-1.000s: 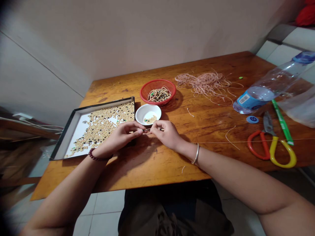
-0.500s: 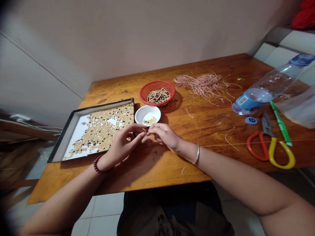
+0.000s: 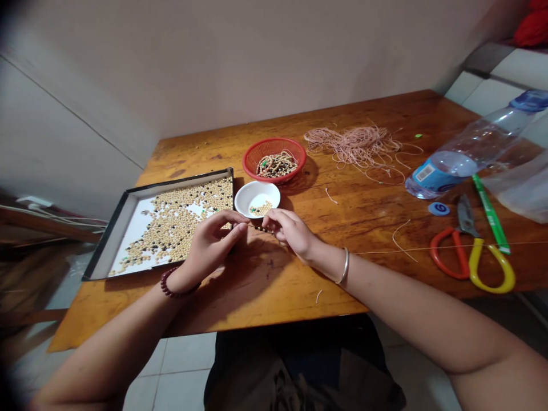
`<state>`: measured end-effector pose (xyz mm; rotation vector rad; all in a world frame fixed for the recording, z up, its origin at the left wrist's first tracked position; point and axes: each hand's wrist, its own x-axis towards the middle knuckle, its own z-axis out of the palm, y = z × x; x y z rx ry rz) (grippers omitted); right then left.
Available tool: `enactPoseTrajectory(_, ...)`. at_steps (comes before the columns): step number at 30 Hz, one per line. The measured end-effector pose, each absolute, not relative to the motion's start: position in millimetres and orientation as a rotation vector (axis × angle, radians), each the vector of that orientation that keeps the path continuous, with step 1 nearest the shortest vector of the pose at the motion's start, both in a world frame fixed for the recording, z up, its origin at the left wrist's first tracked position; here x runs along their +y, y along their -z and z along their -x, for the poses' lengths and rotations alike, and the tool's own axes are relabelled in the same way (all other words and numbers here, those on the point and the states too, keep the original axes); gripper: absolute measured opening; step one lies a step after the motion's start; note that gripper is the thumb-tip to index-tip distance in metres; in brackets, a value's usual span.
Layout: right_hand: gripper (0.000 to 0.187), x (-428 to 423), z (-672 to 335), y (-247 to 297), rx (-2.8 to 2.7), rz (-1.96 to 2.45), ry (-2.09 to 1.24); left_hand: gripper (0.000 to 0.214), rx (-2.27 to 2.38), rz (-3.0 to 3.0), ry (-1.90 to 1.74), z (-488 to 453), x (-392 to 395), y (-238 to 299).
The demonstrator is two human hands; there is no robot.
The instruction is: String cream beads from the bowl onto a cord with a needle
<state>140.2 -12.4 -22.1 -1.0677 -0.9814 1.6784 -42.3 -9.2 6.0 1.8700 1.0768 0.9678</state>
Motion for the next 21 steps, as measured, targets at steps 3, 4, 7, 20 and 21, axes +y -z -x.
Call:
enactPoseTrajectory(3, 0.022, -11.6, -140.3, 23.5, -1.017, 1.053, -1.688, 0.019, 1.076, -1.819, -0.962, 42.1, -9.0, -8.4)
enactPoseTrajectory(4, 0.022, -11.5, -140.0, 23.7, -1.042, 1.045, -1.698, 0.019, 1.085, -1.819, -0.951, 42.1, -8.8, -8.6)
enactPoseTrajectory(7, 0.024, -11.3, -138.5, 23.6, -1.127, 1.024, -1.722, 0.019, 1.117, -1.842, -0.934, 42.5, -8.0, -6.9)
enactPoseTrajectory(20, 0.029, -11.8, -139.7, 29.7, -1.663, 0.957, -1.329, 0.018, 1.156, -2.147, -0.859, 44.1, -7.3, -3.3)
enactPoseTrajectory(21, 0.029, -11.9, -139.8, 29.5, -1.655, 0.961, -1.342, 0.018, 1.170, -2.160, -0.870, 44.5, -6.6, -2.8)
